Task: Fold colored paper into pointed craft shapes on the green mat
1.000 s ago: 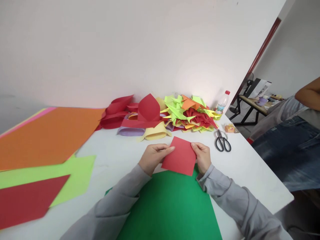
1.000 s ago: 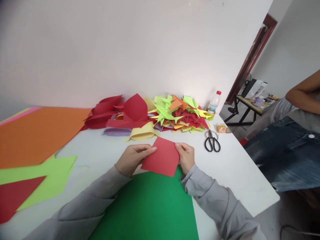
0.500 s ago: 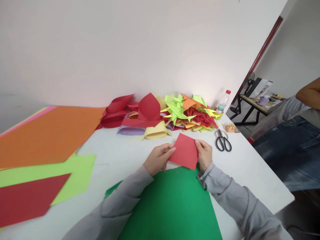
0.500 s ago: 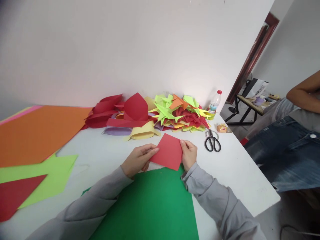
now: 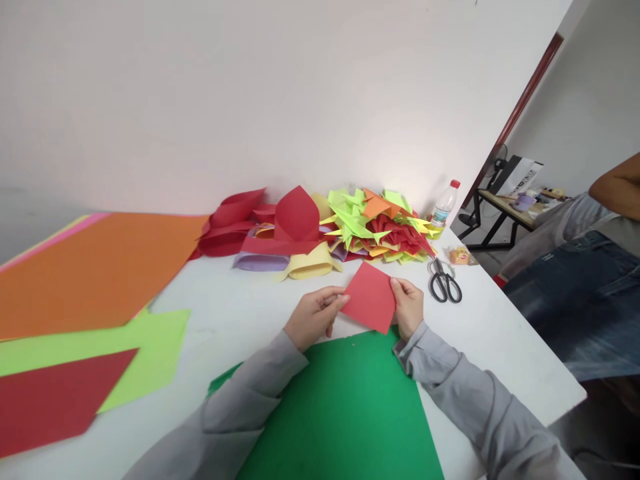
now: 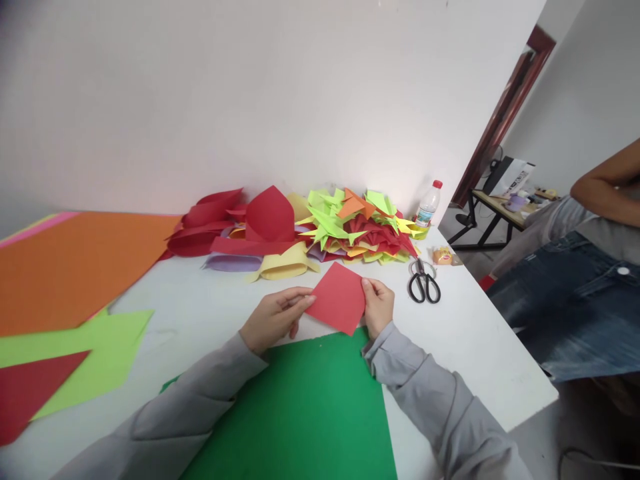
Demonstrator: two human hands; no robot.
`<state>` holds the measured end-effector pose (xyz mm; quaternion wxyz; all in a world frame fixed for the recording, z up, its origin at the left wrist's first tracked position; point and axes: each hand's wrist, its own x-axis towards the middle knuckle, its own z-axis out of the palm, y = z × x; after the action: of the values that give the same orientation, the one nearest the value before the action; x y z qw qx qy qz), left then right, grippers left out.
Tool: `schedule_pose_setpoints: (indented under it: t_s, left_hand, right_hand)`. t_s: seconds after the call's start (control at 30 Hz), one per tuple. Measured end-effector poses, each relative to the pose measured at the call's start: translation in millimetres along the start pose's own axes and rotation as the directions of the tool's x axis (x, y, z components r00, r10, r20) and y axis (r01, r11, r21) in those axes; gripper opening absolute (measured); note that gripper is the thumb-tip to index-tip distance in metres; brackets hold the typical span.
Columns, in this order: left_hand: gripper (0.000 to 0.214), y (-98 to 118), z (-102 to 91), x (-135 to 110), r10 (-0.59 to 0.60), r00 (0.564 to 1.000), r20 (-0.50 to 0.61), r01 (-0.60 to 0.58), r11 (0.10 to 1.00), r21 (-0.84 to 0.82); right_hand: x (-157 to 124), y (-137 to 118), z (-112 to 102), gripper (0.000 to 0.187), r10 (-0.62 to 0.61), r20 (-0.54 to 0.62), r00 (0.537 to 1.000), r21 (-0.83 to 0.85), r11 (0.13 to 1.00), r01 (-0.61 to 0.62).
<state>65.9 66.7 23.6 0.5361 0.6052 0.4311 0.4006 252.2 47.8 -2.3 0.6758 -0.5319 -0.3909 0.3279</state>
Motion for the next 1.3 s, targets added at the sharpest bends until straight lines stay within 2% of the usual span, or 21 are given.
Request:
schedule_pose_setpoints:
  t_s: [0.1, 0.2, 0.37, 0.47, 0.63, 0.77, 0.87, 0.97, 1.03, 1.1, 1.17, 1.3]
  left_hand:
    - [0.036, -2, -0.1, 1, -0.005, 1.000, -0.017, 0.004, 0.999, -0.047]
    - [0.034, -3, -2.3, 3, 0.000, 0.996, -0.088, -0.009, 0.995, -0.098]
    - [0.033, -3, -6.2, 5, -0.006, 0.981, -0.195, -0.025, 0.987, -0.157]
    - [0.034, -4, -5.5, 5, -0.013, 0.978, -0.209, -0.022, 0.987, -0.162]
    - [0.038, -6, -5.5, 5, -0.004, 0.982, -0.190, -0.018, 0.993, -0.114]
    - [0.039, -7, -8.8, 7, 0.035, 0.978, -0.204, -0.038, 0.999, -0.012]
    - [0.034, -9, -9.2, 8, 0.100, 0.970, -0.222, -0.075, 0.990, 0.120]
    - [0.019, -12, -7.7, 7, 0.166, 0.963, -0.210, -0.102, 0.952, 0.287]
    - [0.015, -13, -7.1, 6, 0.175, 0.968, -0.178, -0.096, 0.919, 0.382]
    - [0.020, -11, -7.3, 4, 0.163, 0.974, -0.157, -0.076, 0.889, 0.452]
    - [0.022, -8, -8.3, 2, 0.155, 0.975, -0.157, -0.059, 0.868, 0.493]
    - [0.023, -1, -12.1, 2, 0.151, 0.974, -0.168, -0.056, 0.883, 0.466]
  right_hand:
    - [0, -1, 1, 0.038, 0.036, 0.029, 0.999, 0.042, 0.998, -0.037]
    - [-5, -2, 3, 0.046, 0.108, 0.122, 0.987, 0.079, 0.990, -0.118]
    - [-14, -4, 7, 0.049, 0.228, 0.362, 0.904, 0.037, 0.965, -0.258]
    - [-16, -5, 8, 0.047, 0.248, 0.415, 0.875, -0.004, 0.963, -0.271]
    - [-11, -4, 6, 0.042, 0.219, 0.390, 0.894, -0.032, 0.974, -0.225]
    - [-9, -1, 2, 0.034, 0.191, 0.373, 0.908, -0.086, 0.981, -0.172]
    - [-9, 4, 1, 0.028, 0.166, 0.388, 0.907, -0.142, 0.983, -0.119]
    - [-9, 9, 0, 0.025, 0.118, 0.372, 0.921, -0.200, 0.979, -0.045]
    - [-10, 12, -1, 0.030, 0.078, 0.347, 0.935, -0.239, 0.971, 0.008]
    - [-10, 13, -2, 0.037, 0.038, 0.328, 0.944, -0.274, 0.960, 0.057]
    - [-11, 13, -3, 0.040, 0.001, 0.330, 0.944, -0.298, 0.949, 0.104]
    - [-12, 7, -3, 0.023, -0.072, 0.373, 0.925, -0.309, 0.931, 0.197]
